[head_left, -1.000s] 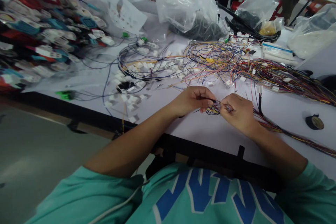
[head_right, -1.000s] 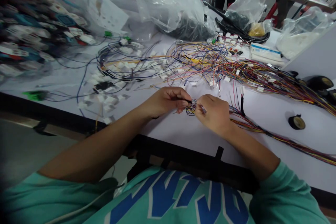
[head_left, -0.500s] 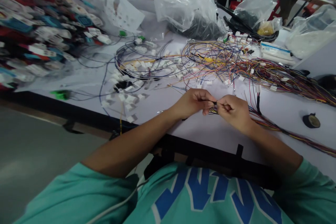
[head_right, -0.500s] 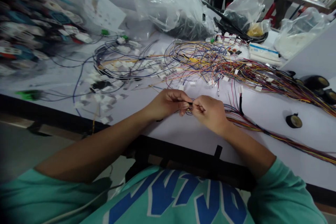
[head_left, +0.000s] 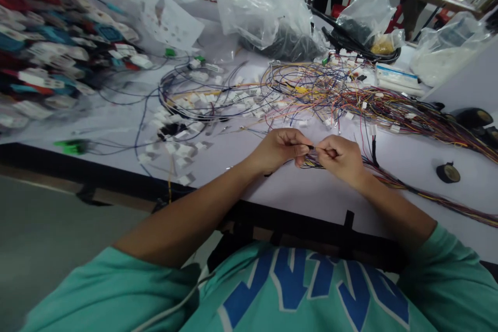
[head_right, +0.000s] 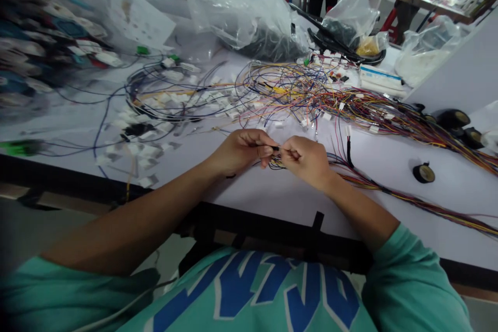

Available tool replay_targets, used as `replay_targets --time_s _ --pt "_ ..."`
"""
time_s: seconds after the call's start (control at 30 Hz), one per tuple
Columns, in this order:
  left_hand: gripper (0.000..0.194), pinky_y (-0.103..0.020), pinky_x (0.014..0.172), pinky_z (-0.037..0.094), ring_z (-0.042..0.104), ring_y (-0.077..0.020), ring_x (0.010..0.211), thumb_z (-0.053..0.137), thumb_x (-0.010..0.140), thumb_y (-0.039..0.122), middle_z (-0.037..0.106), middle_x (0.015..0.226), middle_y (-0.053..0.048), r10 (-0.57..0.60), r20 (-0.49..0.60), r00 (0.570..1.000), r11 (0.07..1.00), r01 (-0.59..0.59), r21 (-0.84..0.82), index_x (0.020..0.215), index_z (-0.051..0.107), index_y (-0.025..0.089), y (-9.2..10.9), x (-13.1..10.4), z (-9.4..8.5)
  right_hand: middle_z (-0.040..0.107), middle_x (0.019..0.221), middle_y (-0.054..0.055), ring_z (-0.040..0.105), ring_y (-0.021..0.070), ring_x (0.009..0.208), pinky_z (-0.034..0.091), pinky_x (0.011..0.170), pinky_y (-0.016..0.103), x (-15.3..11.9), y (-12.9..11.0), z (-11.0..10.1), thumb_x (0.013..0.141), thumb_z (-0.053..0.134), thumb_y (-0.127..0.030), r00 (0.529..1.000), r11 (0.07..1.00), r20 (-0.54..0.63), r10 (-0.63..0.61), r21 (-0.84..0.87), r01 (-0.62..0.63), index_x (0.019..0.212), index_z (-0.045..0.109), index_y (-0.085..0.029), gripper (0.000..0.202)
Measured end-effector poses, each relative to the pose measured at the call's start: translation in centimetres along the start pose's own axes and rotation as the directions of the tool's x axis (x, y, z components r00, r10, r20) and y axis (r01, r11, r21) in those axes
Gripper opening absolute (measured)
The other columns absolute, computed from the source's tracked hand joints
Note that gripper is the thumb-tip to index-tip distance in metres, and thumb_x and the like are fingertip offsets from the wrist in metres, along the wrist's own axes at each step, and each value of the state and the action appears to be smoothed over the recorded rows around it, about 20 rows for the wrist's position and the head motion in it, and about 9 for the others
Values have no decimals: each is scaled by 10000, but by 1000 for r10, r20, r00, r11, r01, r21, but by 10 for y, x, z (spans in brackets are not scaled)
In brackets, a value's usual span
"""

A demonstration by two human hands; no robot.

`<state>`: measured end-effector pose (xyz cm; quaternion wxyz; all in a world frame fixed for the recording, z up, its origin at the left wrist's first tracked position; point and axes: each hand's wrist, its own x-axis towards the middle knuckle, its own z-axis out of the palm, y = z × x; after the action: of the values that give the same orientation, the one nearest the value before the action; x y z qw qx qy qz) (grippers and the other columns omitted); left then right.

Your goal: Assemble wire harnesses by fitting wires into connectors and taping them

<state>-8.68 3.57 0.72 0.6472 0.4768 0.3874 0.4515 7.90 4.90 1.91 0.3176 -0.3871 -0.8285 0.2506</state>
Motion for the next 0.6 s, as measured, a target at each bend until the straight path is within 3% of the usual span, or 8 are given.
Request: replay_targets --time_s 0.17,0.23,0.3,0.37,0.47,0.53,0.6 --pt "289 -216 468 449 525 -78 434 705 568 308 566 500 37 13 2 1000 996 -13 91 744 565 126 6 4 -2 513 562 -28 410 57 512 315 526 191 10 4 -10 724 473 -258 994 996 84 63 62 -68 653 546 -168 136" --pt "332 -229 497 467 561 -82 506 698 563 283 604 653 23 67 -38 997 993 -63 101 829 558 142 8 5 -5 538 602 -16 445 71 547 348 550 201 15 13 -18 742 468 -280 996 994 -22 88 72 -86 673 552 -171 154" --pt "347 -227 500 466 564 -73 541 693 556 254 605 763 19 155 -112 982 981 -140 131 860 554 161 11 6 -11 551 640 -3 471 93 587 386 587 228 22 30 -33 768 445 -305 965 993 -234 116 37 -110 694 548 -178 180" --pt "282 -216 472 443 537 -57 511 681 567 246 597 735 29 252 -192 948 960 -220 175 813 565 172 16 5 -18 573 722 18 506 126 675 420 665 280 27 53 -55 780 427 -307 900 989 -429 80 -76 -124 760 552 -193 170" --pt "187 -214 435 409 492 -46 455 678 579 258 584 612 56 389 -274 880 917 -340 209 730 583 201 35 -5 -28 585 837 67 518 203 858 400 827 401 29 72 -95 686 573 -308 849 915 -528 41 -321 -244 804 567 -190 166" --pt "170 -211 440 410 485 -41 451 700 564 249 586 573 71 478 -287 830 874 -420 243 698 599 217 54 -21 -26 577 899 86 521 217 903 403 836 423 21 59 -119 647 627 -301 838 892 -541 79 -336 -301 861 572 -178 252" --pt "182 -213 499 440 524 -48 513 725 546 239 607 602 68 561 -329 759 824 -473 313 692 621 205 75 -44 -18 587 873 65 549 167 794 451 740 376 6 23 -136 670 622 -292 847 937 -513 139 -208 -280 882 576 -186 241"
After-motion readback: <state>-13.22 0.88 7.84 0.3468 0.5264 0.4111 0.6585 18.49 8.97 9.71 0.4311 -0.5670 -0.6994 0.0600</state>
